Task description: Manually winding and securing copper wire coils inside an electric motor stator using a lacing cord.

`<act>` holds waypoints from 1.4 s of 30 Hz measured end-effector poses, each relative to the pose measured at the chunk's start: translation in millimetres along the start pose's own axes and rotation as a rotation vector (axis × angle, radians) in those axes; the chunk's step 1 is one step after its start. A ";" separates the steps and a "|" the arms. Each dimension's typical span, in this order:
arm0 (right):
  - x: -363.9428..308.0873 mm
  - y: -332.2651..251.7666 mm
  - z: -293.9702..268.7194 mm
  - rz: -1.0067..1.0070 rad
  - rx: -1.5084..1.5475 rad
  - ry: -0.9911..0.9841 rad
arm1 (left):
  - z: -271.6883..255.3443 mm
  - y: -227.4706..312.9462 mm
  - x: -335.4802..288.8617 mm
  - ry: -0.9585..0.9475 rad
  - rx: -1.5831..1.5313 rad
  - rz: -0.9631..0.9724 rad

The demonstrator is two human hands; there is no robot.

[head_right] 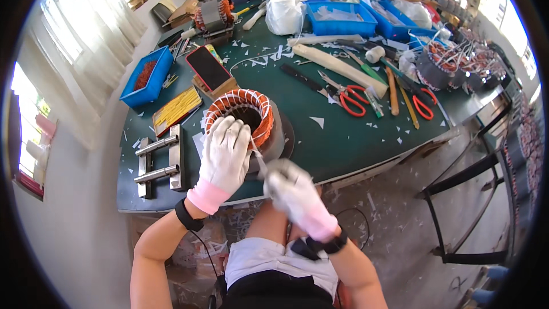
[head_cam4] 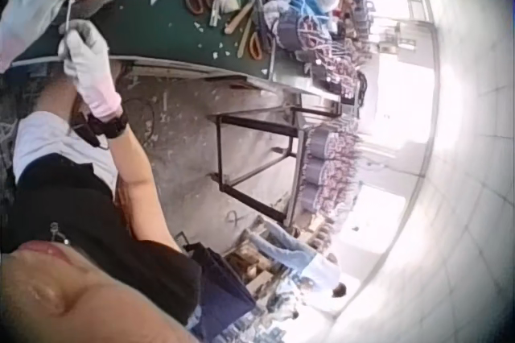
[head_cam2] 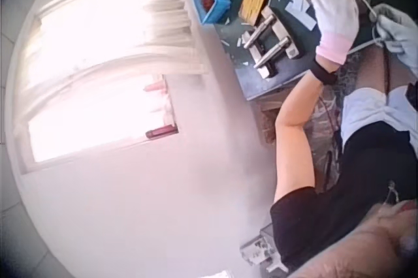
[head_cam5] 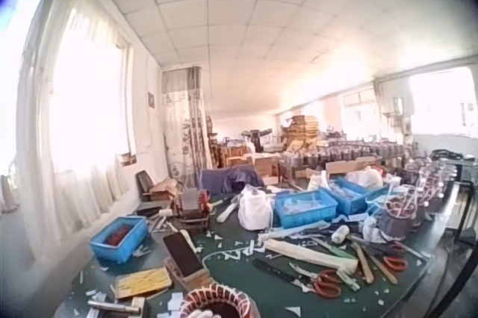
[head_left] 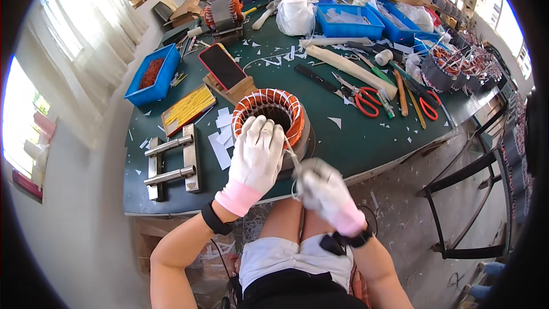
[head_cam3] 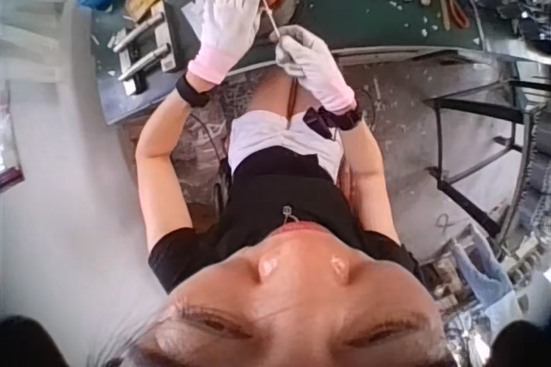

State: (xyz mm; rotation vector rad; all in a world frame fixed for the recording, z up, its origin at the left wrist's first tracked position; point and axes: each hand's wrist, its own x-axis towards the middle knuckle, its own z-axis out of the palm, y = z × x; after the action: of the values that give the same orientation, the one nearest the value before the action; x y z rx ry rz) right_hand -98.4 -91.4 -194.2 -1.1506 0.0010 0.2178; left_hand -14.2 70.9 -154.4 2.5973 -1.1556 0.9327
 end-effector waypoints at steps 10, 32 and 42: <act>19.3 -14.7 15.8 -0.080 0.368 -0.182 | 9.1 -13.7 -4.0 -0.025 -0.063 0.068; 15.7 -17.9 20.7 -0.841 -1.073 0.515 | -9.1 -31.6 16.9 -0.023 -0.337 0.058; -11.4 4.4 5.5 -0.038 0.328 -0.041 | -21.4 -27.0 19.6 -0.133 -0.001 -0.091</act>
State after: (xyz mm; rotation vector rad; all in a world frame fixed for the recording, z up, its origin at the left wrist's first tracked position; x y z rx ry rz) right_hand -111.0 -86.6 -194.6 -0.8186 -0.0207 0.1990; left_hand 4.7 85.3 -122.7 2.7217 -1.0562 0.7515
